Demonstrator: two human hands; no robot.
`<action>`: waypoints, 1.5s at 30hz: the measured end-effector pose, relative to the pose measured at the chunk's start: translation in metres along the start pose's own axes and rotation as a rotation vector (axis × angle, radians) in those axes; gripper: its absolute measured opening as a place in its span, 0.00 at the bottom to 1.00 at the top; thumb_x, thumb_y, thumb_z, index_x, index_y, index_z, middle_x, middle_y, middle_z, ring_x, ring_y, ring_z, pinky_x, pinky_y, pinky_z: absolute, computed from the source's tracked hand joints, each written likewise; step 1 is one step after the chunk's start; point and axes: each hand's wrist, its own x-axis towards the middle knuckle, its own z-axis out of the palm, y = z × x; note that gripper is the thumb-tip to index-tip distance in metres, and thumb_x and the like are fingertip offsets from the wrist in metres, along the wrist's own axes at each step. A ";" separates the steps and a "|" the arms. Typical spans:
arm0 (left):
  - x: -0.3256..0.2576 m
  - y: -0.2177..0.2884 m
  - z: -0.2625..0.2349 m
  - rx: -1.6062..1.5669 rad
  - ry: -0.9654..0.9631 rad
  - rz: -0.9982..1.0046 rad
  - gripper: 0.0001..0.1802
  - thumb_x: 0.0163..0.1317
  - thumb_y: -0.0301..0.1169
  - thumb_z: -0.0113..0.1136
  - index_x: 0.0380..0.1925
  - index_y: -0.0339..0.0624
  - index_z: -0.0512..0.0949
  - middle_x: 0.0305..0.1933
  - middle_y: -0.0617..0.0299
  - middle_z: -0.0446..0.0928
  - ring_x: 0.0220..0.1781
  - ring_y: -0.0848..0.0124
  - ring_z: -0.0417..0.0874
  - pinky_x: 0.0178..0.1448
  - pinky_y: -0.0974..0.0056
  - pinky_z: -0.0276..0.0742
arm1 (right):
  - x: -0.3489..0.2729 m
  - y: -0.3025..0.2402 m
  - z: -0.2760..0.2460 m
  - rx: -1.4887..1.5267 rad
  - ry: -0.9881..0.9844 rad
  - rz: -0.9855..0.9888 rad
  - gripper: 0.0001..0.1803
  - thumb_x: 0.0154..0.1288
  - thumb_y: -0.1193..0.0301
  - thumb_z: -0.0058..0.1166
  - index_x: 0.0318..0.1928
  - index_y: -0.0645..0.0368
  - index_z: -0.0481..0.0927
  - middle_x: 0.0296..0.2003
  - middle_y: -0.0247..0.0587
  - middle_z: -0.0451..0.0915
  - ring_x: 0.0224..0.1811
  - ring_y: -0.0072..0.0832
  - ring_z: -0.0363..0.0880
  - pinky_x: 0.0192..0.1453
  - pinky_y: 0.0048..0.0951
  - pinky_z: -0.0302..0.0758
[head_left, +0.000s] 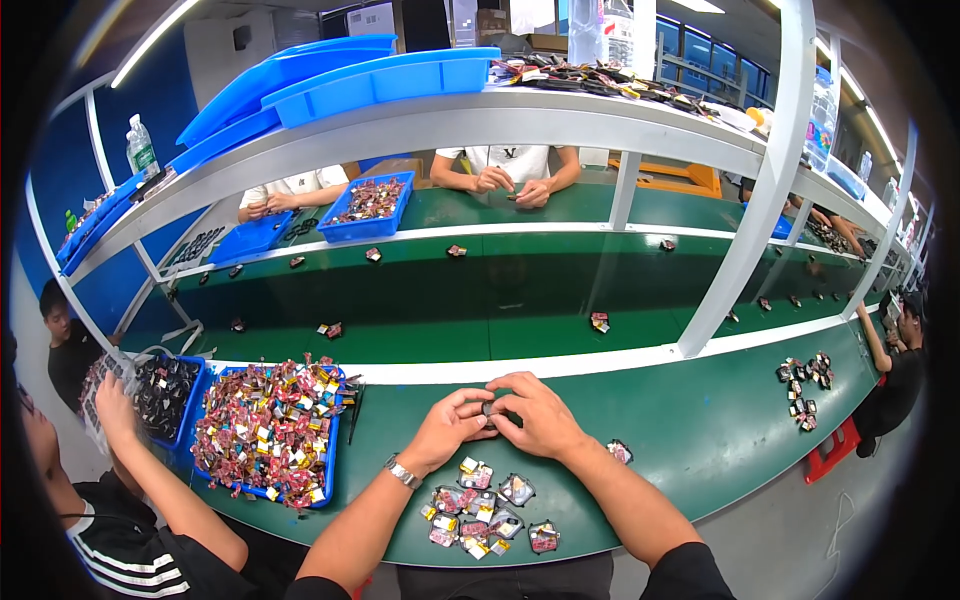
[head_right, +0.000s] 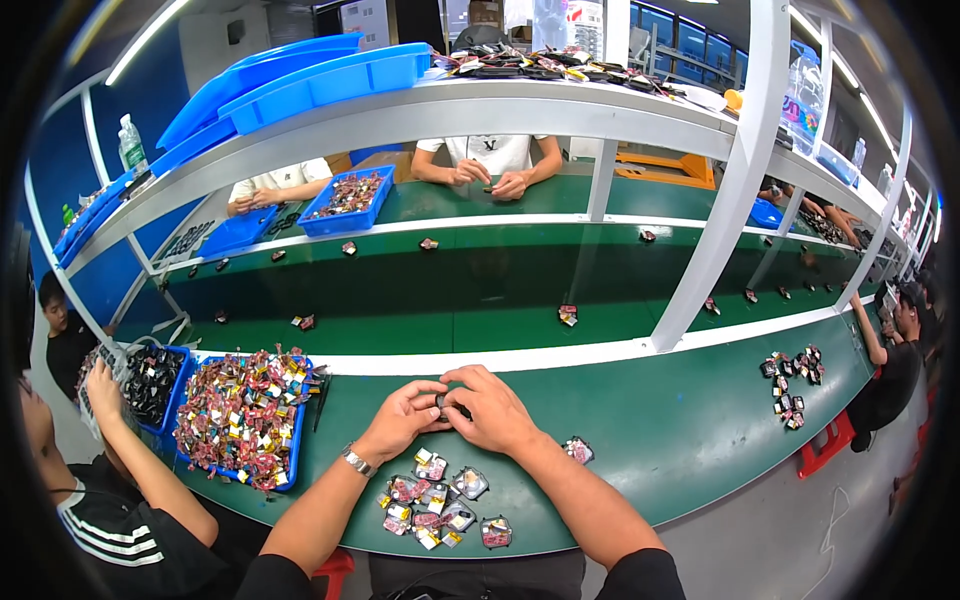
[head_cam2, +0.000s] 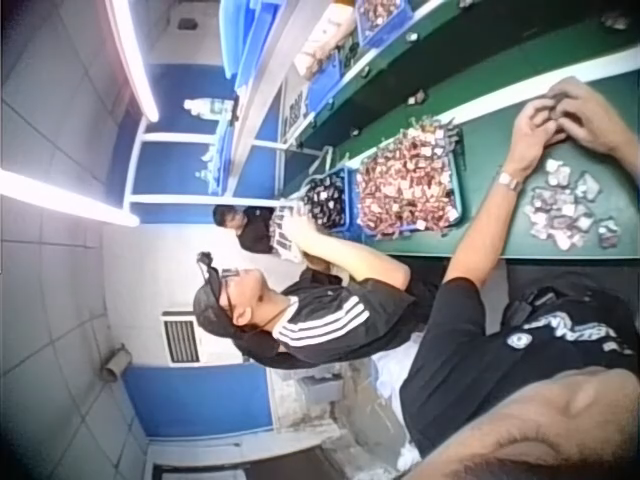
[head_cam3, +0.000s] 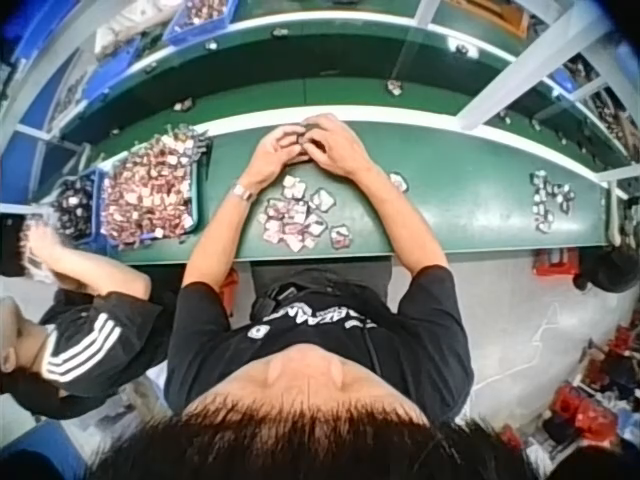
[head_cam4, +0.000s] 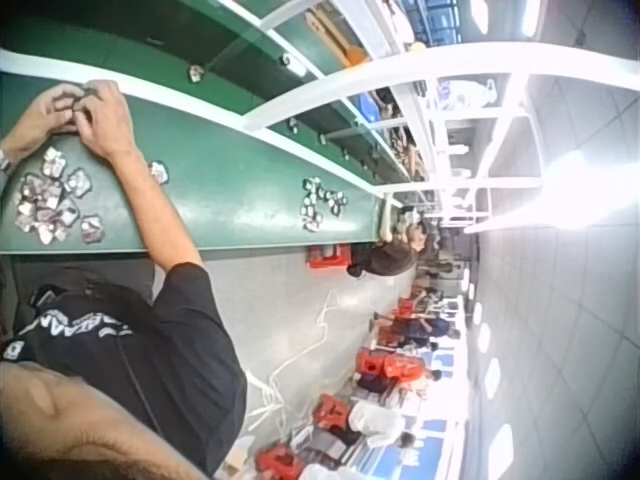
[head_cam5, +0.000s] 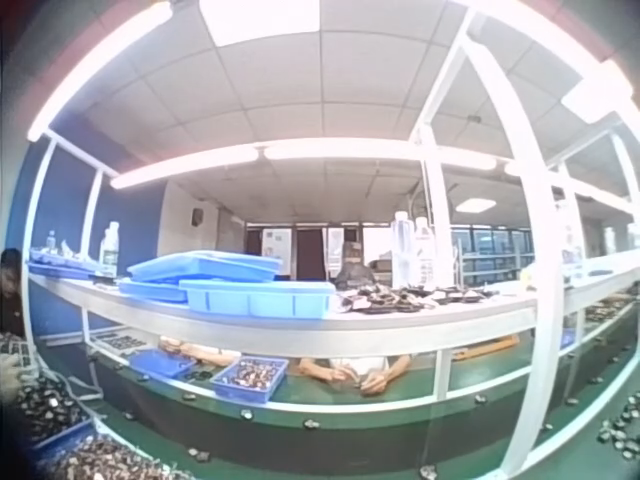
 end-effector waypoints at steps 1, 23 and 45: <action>0.001 -0.001 -0.001 -0.005 0.015 -0.018 0.19 0.68 0.21 0.50 0.58 0.37 0.66 0.53 0.55 0.76 0.55 0.69 0.79 0.60 0.63 0.79 | 0.000 0.000 -0.001 0.028 -0.019 0.000 0.05 0.55 0.73 0.60 0.32 0.60 0.81 0.50 0.41 0.76 0.57 0.38 0.72 0.58 0.36 0.72; 0.001 -0.003 -0.003 -0.139 0.029 -0.008 0.15 0.69 0.26 0.52 0.55 0.37 0.68 0.52 0.55 0.76 0.55 0.66 0.79 0.60 0.59 0.79 | -0.006 -0.002 0.011 0.149 0.058 0.137 0.06 0.57 0.73 0.61 0.36 0.58 0.83 0.51 0.39 0.77 0.56 0.38 0.73 0.59 0.35 0.72; 0.002 -0.012 -0.008 -0.099 0.047 0.059 0.13 0.69 0.25 0.53 0.52 0.36 0.69 0.55 0.53 0.76 0.55 0.67 0.80 0.60 0.61 0.79 | -0.009 -0.007 0.026 0.175 0.178 0.136 0.09 0.54 0.75 0.63 0.38 0.55 0.86 0.50 0.38 0.81 0.56 0.39 0.74 0.60 0.36 0.72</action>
